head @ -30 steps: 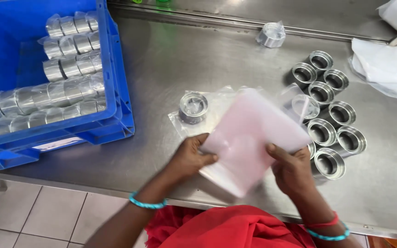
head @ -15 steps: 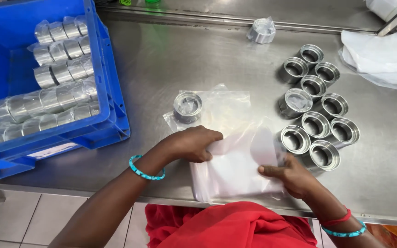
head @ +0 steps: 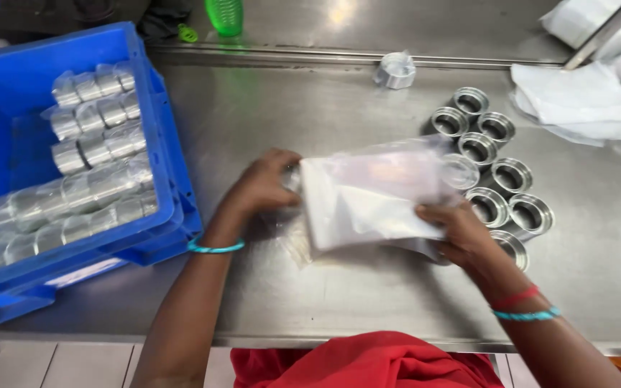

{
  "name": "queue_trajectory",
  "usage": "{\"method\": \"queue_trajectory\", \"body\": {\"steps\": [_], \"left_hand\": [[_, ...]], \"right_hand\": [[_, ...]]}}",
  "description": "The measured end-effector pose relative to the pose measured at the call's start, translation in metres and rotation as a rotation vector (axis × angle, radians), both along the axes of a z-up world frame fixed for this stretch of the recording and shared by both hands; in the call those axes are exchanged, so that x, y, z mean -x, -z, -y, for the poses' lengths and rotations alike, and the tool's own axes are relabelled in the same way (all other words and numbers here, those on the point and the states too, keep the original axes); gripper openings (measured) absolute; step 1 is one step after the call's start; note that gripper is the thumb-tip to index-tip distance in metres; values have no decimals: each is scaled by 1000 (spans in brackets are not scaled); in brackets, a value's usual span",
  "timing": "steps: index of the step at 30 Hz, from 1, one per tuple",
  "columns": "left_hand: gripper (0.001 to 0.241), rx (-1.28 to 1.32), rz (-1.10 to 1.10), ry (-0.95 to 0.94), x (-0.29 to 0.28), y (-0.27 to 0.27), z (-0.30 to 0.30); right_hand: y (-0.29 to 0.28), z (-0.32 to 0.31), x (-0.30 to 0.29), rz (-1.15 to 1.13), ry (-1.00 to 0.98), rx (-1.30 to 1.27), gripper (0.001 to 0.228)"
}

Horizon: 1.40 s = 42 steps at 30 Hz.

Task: Organize and bag small cylindrical metal components at a sorting station.

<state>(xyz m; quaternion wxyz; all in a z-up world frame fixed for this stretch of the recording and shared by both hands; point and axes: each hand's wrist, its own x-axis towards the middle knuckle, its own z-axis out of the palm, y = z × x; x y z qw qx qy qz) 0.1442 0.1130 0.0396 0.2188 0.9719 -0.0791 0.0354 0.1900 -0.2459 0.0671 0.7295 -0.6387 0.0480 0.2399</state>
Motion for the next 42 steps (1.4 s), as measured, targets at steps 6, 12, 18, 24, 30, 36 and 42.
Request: {"method": "queue_trajectory", "body": {"steps": [6, 12, 18, 24, 30, 36, 42], "left_hand": [[50, 1381, 21, -452, 32, 7, -34], [63, 215, 77, -318, 47, -28, 16], [66, -121, -85, -308, 35, -34, 43], [49, 43, 204, -127, 12, -23, 117], [57, 21, -296, -180, -29, -36, 181], [33, 37, -188, -122, -41, 18, 150], [20, 306, -211, -70, -10, -13, 135]], "right_hand": [[18, -62, -9, -37, -145, -102, 46], [23, -72, -5, -64, -188, 64, 51], [-4, 1, 4, 444, -266, 503, 76], [34, 63, 20, 1060, -541, 1452, 102], [48, 68, 65, 1367, -550, 1360, 89], [50, 74, 73, 958, -471, 755, 113], [23, 59, 51, 512, -330, 461, 103]]}}
